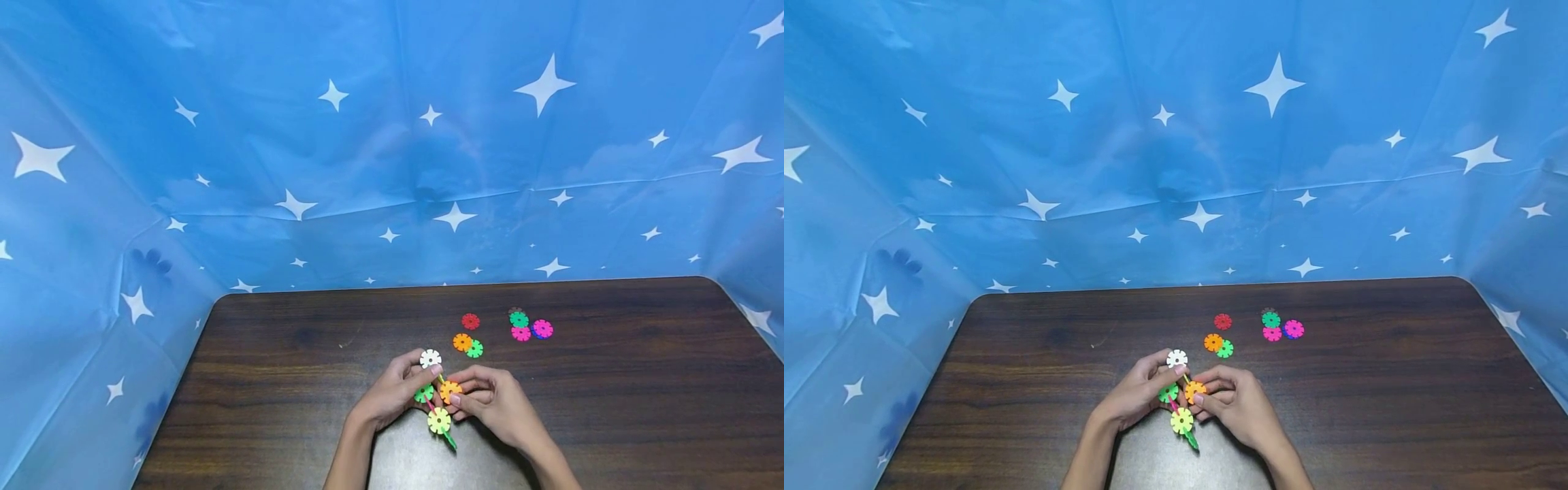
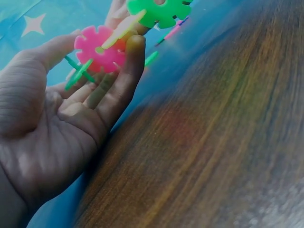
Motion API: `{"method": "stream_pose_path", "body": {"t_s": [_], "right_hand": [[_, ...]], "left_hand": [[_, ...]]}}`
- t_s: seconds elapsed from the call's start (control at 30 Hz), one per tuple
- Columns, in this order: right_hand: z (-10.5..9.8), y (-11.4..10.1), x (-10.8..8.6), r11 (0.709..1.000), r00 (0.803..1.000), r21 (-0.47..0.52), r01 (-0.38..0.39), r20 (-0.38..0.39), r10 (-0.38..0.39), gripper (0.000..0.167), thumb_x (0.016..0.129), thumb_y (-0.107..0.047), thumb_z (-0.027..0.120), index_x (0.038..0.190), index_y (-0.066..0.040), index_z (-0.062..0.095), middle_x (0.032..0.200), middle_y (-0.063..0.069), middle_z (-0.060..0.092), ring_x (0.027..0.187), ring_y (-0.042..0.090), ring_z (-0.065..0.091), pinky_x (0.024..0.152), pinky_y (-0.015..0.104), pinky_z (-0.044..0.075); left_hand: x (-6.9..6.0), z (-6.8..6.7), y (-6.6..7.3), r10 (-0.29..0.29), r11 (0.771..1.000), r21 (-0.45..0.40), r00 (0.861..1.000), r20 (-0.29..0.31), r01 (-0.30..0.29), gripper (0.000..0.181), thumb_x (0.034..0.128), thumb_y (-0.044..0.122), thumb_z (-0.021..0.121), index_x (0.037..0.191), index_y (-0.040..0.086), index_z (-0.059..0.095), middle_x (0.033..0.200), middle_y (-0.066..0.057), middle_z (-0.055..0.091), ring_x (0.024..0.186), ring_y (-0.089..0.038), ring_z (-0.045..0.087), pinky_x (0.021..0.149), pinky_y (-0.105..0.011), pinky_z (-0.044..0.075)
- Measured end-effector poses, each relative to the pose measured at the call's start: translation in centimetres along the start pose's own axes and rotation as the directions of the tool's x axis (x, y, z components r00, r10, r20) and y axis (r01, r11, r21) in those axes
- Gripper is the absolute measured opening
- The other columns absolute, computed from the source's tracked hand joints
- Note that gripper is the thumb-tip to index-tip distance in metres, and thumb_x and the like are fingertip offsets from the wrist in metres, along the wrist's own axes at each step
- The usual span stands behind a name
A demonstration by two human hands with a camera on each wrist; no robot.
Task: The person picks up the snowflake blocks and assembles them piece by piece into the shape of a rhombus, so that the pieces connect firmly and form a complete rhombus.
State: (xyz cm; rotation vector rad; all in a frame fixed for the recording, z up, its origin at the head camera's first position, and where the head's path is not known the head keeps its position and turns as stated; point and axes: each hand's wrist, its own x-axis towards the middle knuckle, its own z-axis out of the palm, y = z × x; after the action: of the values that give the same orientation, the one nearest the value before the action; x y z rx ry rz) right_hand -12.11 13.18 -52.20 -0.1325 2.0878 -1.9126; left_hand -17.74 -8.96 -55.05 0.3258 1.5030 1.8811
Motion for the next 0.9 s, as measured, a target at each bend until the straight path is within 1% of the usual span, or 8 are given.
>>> {"method": "stream_pose_path", "body": {"t_s": [0.17, 0.37, 0.47, 0.53, 0.63, 0.73, 0.77, 0.9], "right_hand": [[-0.03, 0.00, -0.05, 1.000, 1.000, -0.012, -0.001, 0.006, 0.002, 0.032, 0.099, 0.000, 0.074, 0.128, 0.011, 0.068, 0.107, 0.022, 0.079, 0.082, 0.017, 0.080, 0.074, 0.036, 0.068], [-0.16, -0.21, -0.03, 1.000, 1.000, -0.029, -0.002, 0.009, 0.002, 0.030, 0.100, 0.000, 0.072, 0.128, 0.011, 0.068, 0.106, 0.023, 0.080, 0.081, 0.016, 0.080, 0.074, 0.034, 0.068], [-0.10, -0.16, -0.01, 1.000, 1.000, -0.021, 0.009, -0.002, -0.009, 0.031, 0.100, -0.001, 0.073, 0.128, 0.012, 0.068, 0.106, 0.024, 0.080, 0.081, 0.015, 0.080, 0.074, 0.033, 0.068], [-0.06, -0.13, 0.01, 1.000, 1.000, -0.012, 0.014, -0.019, -0.014, 0.032, 0.100, -0.002, 0.074, 0.129, 0.011, 0.068, 0.108, 0.024, 0.080, 0.082, 0.014, 0.080, 0.075, 0.033, 0.068], [-0.01, -0.12, 0.01, 1.000, 0.999, -0.001, 0.021, -0.048, -0.021, 0.032, 0.099, -0.001, 0.074, 0.128, 0.011, 0.069, 0.107, 0.026, 0.079, 0.081, 0.014, 0.081, 0.074, 0.033, 0.068], [-0.01, -0.15, 0.02, 1.000, 0.997, 0.011, 0.023, -0.070, -0.022, 0.032, 0.098, 0.002, 0.074, 0.128, 0.012, 0.067, 0.105, 0.027, 0.078, 0.079, 0.014, 0.080, 0.074, 0.032, 0.068], [-0.01, -0.15, 0.03, 1.000, 0.997, 0.016, 0.024, -0.074, -0.022, 0.032, 0.098, 0.002, 0.074, 0.126, 0.013, 0.066, 0.103, 0.028, 0.078, 0.078, 0.014, 0.080, 0.074, 0.032, 0.068], [0.06, -0.10, 0.06, 0.999, 0.996, 0.044, 0.028, -0.088, -0.024, 0.029, 0.097, 0.004, 0.075, 0.120, 0.015, 0.062, 0.100, 0.029, 0.077, 0.077, 0.015, 0.080, 0.073, 0.034, 0.068]], "left_hand": [[-0.01, -0.06, -0.08, 0.019, 0.999, 0.047, 1.000, 0.003, -0.019, 0.051, 0.1137, 0.025, 0.055, 0.148, -0.010, 0.042, 0.085, 0.003, 0.078, 0.075, -0.008, 0.074, 0.071, -0.023, 0.063], [-0.01, -0.05, -0.09, 0.019, 0.998, 0.053, 1.000, -0.001, -0.019, 0.052, 0.1135, 0.024, 0.055, 0.151, -0.009, 0.040, 0.089, 0.002, 0.078, 0.077, -0.010, 0.075, 0.073, -0.024, 0.063], [-0.04, 0.06, -0.07, 0.018, 0.997, 0.081, 1.000, -0.016, -0.017, 0.052, 0.1125, 0.024, 0.058, 0.150, -0.009, 0.044, 0.089, 0.002, 0.077, 0.075, -0.008, 0.072, 0.071, -0.023, 0.061], [-0.06, 0.12, -0.07, 0.021, 0.995, 0.093, 1.000, -0.015, -0.019, 0.048, 0.1132, 0.025, 0.056, 0.146, -0.009, 0.049, 0.092, 0.002, 0.075, 0.077, -0.008, 0.071, 0.071, -0.023, 0.061], [-0.04, 0.19, -0.07, 0.021, 0.999, 0.040, 1.000, 0.012, -0.021, 0.047, 0.1165, 0.031, 0.046, 0.138, -0.010, 0.055, 0.097, 0.003, 0.073, 0.081, -0.008, 0.073, 0.072, -0.026, 0.064], [-0.06, 0.22, -0.04, 0.016, 0.999, -0.035, 0.999, 0.048, -0.014, 0.055, 0.1187, 0.035, 0.034, 0.135, -0.013, 0.055, 0.101, 0.002, 0.073, 0.086, -0.010, 0.075, 0.075, -0.029, 0.066], [-0.07, 0.23, -0.03, 0.016, 0.999, -0.046, 0.998, 0.053, -0.013, 0.057, 0.1189, 0.035, 0.032, 0.136, -0.014, 0.055, 0.101, 0.002, 0.073, 0.086, -0.011, 0.075, 0.075, -0.030, 0.066], [-0.04, 0.32, -0.02, 0.004, 1.000, -0.022, 0.999, 0.043, -0.003, 0.058, 0.1193, 0.034, 0.031, 0.138, -0.016, 0.054, 0.099, 0.001, 0.075, 0.086, -0.011, 0.076, 0.075, -0.029, 0.067]]}}
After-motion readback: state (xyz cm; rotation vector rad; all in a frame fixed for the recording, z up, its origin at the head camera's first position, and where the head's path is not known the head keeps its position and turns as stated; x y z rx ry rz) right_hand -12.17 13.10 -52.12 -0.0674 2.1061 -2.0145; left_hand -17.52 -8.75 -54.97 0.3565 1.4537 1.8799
